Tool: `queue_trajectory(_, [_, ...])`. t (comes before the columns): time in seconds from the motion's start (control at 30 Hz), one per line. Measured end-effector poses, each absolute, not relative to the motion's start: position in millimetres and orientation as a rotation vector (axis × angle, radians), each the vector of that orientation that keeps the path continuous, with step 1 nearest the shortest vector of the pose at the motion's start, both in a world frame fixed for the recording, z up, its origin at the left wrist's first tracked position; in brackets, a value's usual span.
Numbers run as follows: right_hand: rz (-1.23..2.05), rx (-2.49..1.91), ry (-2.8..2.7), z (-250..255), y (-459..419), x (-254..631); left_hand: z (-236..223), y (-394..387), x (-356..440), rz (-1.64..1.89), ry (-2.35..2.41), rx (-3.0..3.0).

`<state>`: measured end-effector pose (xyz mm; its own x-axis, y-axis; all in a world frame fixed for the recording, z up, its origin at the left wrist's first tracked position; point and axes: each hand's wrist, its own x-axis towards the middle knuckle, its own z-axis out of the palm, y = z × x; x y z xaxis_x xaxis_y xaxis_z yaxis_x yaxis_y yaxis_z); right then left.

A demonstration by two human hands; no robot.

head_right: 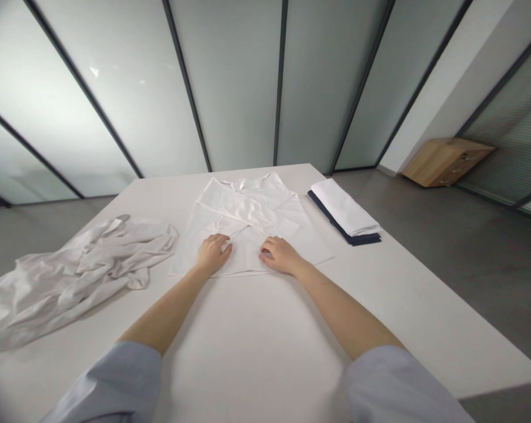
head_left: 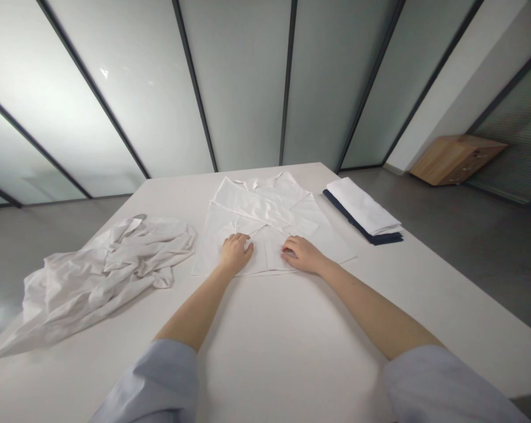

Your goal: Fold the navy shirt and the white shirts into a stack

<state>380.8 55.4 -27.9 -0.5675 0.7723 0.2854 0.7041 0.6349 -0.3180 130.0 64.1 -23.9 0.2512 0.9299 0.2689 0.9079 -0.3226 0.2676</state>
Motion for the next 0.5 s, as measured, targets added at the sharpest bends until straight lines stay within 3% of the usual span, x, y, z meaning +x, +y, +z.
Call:
queue_trajectory(0.2, [0.244, -1.240, -2.493, -21.4, 49.0, 378.0, -20.3, 51.1, 139.2, 0.508, 1.187, 2.654])
queue_trajectory(0.5, [0.263, -1.153, -2.450, -20.1, 49.4, 380.3, -13.2, 46.1, 149.2, 0.360, 1.152, 2.614])
